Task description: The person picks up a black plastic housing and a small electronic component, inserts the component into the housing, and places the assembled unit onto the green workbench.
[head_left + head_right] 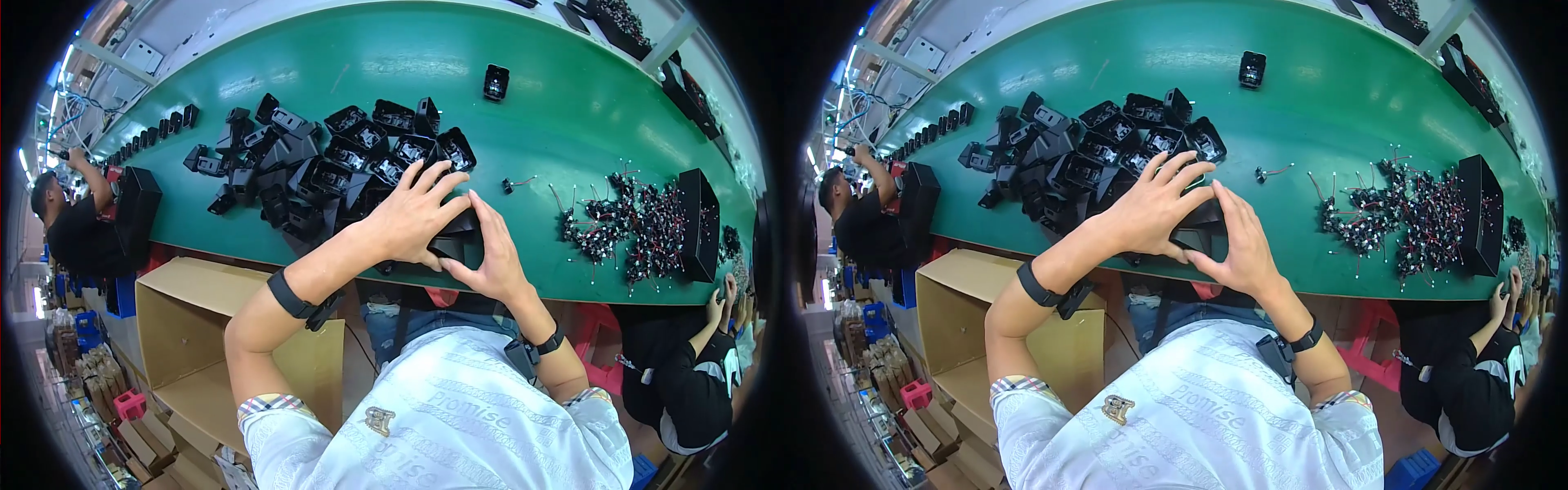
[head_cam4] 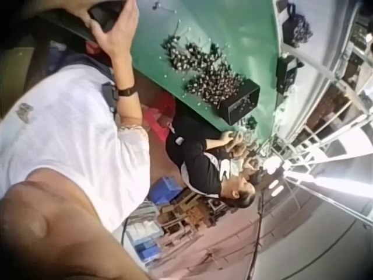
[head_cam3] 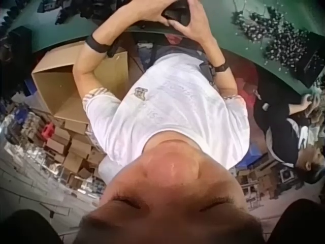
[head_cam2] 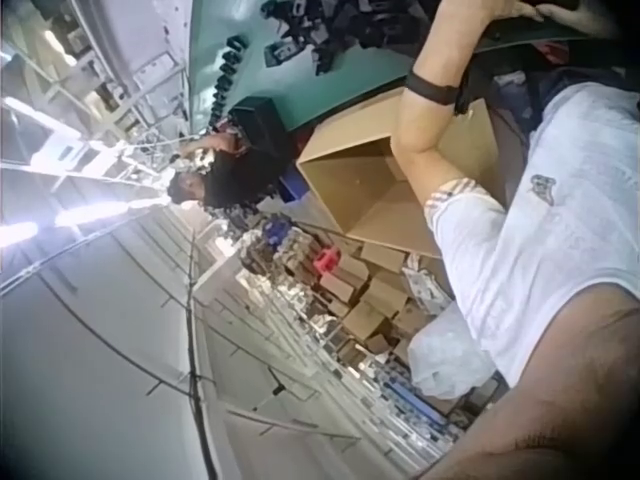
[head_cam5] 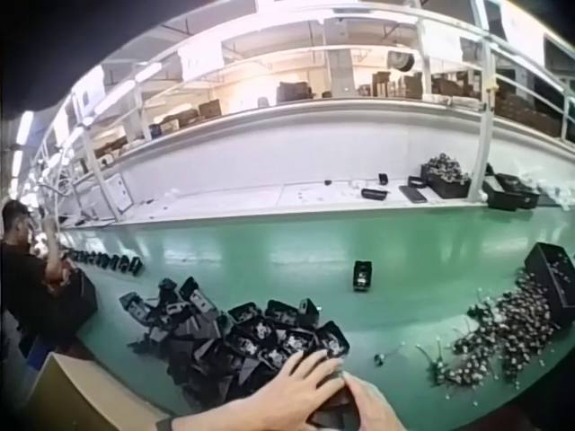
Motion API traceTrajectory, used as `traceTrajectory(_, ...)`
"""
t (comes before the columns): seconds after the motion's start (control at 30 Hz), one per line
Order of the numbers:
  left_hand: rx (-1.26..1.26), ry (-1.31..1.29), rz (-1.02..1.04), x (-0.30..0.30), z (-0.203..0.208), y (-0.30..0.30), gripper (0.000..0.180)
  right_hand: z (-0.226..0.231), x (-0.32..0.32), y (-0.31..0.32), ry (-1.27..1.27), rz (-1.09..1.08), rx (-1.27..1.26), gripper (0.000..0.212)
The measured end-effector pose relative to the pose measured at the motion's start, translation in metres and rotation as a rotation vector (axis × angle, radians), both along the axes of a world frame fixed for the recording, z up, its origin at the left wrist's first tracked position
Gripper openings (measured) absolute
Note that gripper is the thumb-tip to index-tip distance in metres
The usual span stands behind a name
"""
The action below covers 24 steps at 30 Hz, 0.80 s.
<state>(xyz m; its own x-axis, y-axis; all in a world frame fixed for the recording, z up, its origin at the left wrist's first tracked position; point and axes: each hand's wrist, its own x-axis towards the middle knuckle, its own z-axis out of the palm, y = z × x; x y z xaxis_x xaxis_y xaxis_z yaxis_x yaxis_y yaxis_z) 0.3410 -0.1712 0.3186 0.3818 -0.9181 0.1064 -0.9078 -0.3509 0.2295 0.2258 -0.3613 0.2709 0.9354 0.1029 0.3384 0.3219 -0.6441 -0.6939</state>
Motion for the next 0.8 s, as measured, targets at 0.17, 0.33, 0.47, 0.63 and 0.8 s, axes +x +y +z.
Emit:
traceTrajectory(0.17,0.101,0.12,0.036,-0.001,0.012,0.02,0.123,-0.005,0.003,0.002,-0.011,-0.013,-0.014,0.102)
traceTrajectory(0.33,-0.132,0.085,0.08,0.006,0.016,0.046,0.103,-0.009,0.003,0.004,-0.006,-0.06,-0.035,0.093)
traceTrajectory(0.47,-0.238,0.097,0.213,0.015,0.031,0.074,0.082,-0.004,0.005,0.006,-0.017,-0.049,-0.047,0.092)
traceTrajectory(0.63,-0.204,0.019,0.359,0.004,0.048,0.125,0.069,0.004,0.004,0.008,-0.05,-0.039,-0.036,0.091)
traceTrajectory(0.8,-0.28,-0.065,0.583,0.031,0.069,0.191,0.041,0.005,0.001,0.012,-0.067,-0.05,-0.012,0.082)
